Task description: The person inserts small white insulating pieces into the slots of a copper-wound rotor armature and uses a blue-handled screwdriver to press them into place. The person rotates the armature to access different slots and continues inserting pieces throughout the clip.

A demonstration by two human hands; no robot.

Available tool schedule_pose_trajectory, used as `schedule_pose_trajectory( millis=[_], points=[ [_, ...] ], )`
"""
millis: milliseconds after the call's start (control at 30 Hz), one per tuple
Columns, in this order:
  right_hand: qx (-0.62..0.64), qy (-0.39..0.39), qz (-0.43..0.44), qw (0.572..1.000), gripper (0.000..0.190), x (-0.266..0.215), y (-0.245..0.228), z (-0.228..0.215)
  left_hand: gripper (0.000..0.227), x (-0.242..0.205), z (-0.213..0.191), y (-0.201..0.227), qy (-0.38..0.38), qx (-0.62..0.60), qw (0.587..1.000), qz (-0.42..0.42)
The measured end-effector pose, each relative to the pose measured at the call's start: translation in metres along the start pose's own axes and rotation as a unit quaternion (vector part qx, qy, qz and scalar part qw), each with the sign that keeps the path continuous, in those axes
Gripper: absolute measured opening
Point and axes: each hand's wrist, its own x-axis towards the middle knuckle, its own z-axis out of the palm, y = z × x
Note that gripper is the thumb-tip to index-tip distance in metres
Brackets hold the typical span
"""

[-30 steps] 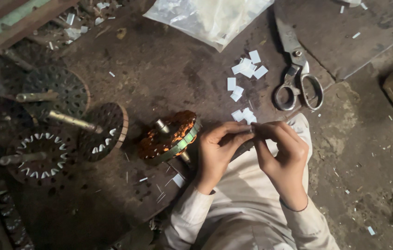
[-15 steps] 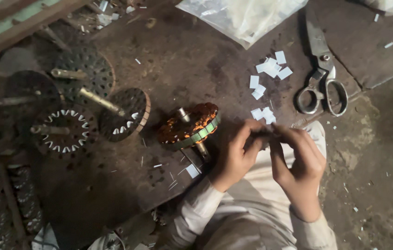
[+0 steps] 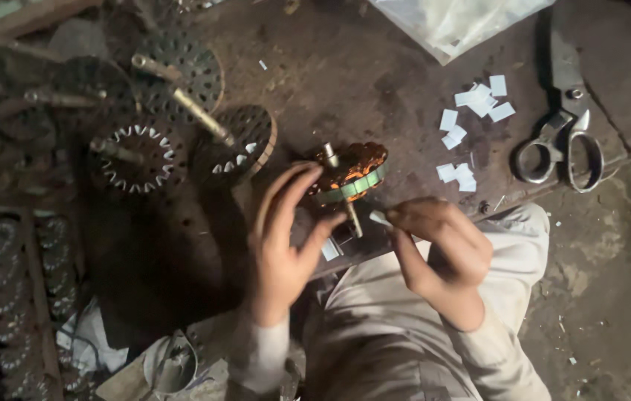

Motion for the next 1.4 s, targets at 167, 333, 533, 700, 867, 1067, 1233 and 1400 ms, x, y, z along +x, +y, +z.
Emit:
schedule_pose_trajectory(
  millis=[167, 333, 533, 700, 867, 1067, 1233, 1400],
  points=[
    [-0.098, -0.041, -0.163, 0.981, 0.032, 0.017, 0.007, 0.009, 0.042, 0.014, -0.01, -0.014, -0.101, -0.048, 0.994, -0.011],
    [-0.146, -0.056, -0.234, 0.96, 0.03, 0.02, 0.011, 0.015, 0.036, 0.015, -0.006, -0.016, -0.081, -0.086, 0.993, -0.019],
    [-0.124, -0.133, -0.273, 0.945, 0.035, 0.034, 0.016, 0.008, 0.033, 0.023, -0.011, -0.025, -0.114, -0.134, 0.984, -0.012],
    [-0.082, -0.21, -0.256, 0.94, 0.034, 0.048, 0.015, -0.005, 0.037, 0.028, -0.014, -0.026, -0.137, -0.141, 0.98, 0.001],
    [-0.058, -0.203, -0.216, 0.953, 0.023, 0.054, 0.01, -0.002, 0.038, 0.027, -0.013, -0.026, -0.124, -0.097, 0.987, 0.037],
    [-0.181, -0.124, -0.218, 0.951, 0.022, 0.032, -0.008, 0.016, 0.039, 0.027, -0.012, -0.028, -0.125, -0.097, 0.986, 0.05],
    [-0.229, -0.124, -0.218, 0.941, 0.032, 0.023, -0.012, 0.019, 0.039, 0.025, -0.013, -0.027, -0.123, -0.1, 0.986, 0.049],
    [-0.23, -0.126, -0.235, 0.936, 0.03, 0.026, -0.012, 0.019, 0.039, 0.025, -0.014, -0.027, -0.126, -0.087, 0.987, 0.055]
  ],
)
